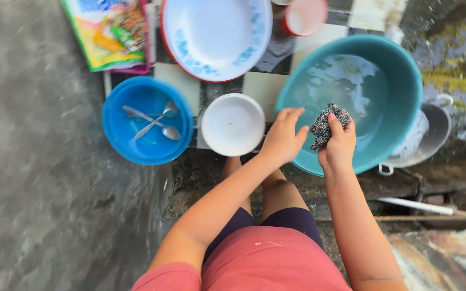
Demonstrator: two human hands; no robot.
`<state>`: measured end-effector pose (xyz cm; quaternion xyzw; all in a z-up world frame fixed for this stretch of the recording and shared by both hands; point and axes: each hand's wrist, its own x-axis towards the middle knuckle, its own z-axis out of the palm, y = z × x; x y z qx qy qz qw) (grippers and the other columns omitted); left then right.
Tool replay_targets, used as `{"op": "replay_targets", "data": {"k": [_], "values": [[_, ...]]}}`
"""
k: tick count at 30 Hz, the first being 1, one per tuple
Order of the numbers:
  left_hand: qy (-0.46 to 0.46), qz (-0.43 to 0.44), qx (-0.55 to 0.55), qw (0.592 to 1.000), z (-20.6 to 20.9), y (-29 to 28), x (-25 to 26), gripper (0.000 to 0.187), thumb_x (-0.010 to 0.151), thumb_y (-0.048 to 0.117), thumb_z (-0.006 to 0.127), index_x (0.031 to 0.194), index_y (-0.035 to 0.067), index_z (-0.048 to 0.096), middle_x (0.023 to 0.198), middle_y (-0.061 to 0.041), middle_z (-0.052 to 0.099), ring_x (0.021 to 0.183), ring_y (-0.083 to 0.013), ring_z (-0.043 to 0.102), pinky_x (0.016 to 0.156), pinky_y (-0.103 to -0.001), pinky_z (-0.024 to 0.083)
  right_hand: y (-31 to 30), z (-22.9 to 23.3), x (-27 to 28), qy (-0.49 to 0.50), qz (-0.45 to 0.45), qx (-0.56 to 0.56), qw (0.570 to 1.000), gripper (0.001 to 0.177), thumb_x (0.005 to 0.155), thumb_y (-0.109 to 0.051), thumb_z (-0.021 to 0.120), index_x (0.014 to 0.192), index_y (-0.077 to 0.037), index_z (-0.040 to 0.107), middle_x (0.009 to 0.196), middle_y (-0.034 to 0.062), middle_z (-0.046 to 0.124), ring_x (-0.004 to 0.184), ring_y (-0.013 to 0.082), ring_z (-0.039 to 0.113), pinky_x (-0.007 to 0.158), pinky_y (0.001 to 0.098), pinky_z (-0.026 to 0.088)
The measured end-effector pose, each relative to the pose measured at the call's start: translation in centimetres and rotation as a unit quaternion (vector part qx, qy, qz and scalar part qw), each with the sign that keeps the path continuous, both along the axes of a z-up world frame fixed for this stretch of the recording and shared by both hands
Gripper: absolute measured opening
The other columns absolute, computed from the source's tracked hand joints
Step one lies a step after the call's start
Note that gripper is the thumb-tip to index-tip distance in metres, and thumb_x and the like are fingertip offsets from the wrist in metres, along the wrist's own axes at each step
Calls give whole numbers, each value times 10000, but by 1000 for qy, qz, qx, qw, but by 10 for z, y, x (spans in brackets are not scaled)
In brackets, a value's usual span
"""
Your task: Washing and rinsing various dishes including bowls, plates, and utensils in a basin outdoors.
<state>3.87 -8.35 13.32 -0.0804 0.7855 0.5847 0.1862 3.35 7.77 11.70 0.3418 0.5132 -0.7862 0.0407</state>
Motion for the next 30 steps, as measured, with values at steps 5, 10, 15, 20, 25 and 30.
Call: {"op": "replay_targets", "data": {"k": [5, 10, 15, 20, 25, 30], "values": [[8, -76, -142, 987, -59, 71, -37, 701, 865, 234, 730, 1474, 11, 465, 1492, -260, 434, 1295, -467, 487, 1063, -522, 447, 58, -14, 14, -20, -86, 33, 996, 192, 1015, -32, 647, 1200, -52, 599, 1051, 55, 692, 908, 167, 685, 779, 341, 600], [-3, -95, -276, 956, -85, 118, -58, 835, 787, 270, 776, 1500, 28, 414, 1516, -237, 399, 1344, -449, 440, 1097, -539, 408, 89, -14, 27, -39, -119, 29, 992, 228, 991, -21, 663, 1208, -55, 604, 1056, 64, 694, 903, 169, 691, 769, 325, 595], [5, -129, -314, 941, -103, 163, -68, 720, 842, 336, 770, 1451, 117, 454, 1451, -225, 420, 1332, -469, 418, 983, -558, 451, 112, -5, 33, -37, -133, 31, 990, 300, 991, -8, 661, 1280, -49, 589, 1114, 56, 690, 946, 156, 687, 810, 309, 601], [-24, -198, -293, 935, -98, 199, -62, 748, 797, 298, 792, 1458, 160, 471, 1457, -190, 452, 1317, -416, 500, 1044, -495, 479, 124, -6, 40, -30, -123, 5, 992, 350, 993, -9, 663, 1328, -47, 570, 1134, 56, 679, 979, 144, 671, 854, 298, 587], [-86, -181, -218, 955, -140, 215, -23, 729, 940, 40, 607, 1618, 182, 381, 1561, -258, 419, 1156, -447, 622, 969, -493, 532, 130, -3, 38, -17, -113, -26, 993, 372, 998, -12, 662, 1355, -45, 565, 1173, 56, 662, 1018, 136, 654, 898, 297, 576], [-199, -52, -19, 979, -102, 187, -13, 314, 1008, 216, 675, 1265, 46, 735, 957, -200, 816, 741, -236, 779, 691, -348, 590, 137, 5, 41, -24, -103, -50, 993, 405, 981, -1, 660, 1371, -41, 560, 1183, 64, 668, 1020, 141, 661, 893, 296, 580]]}}
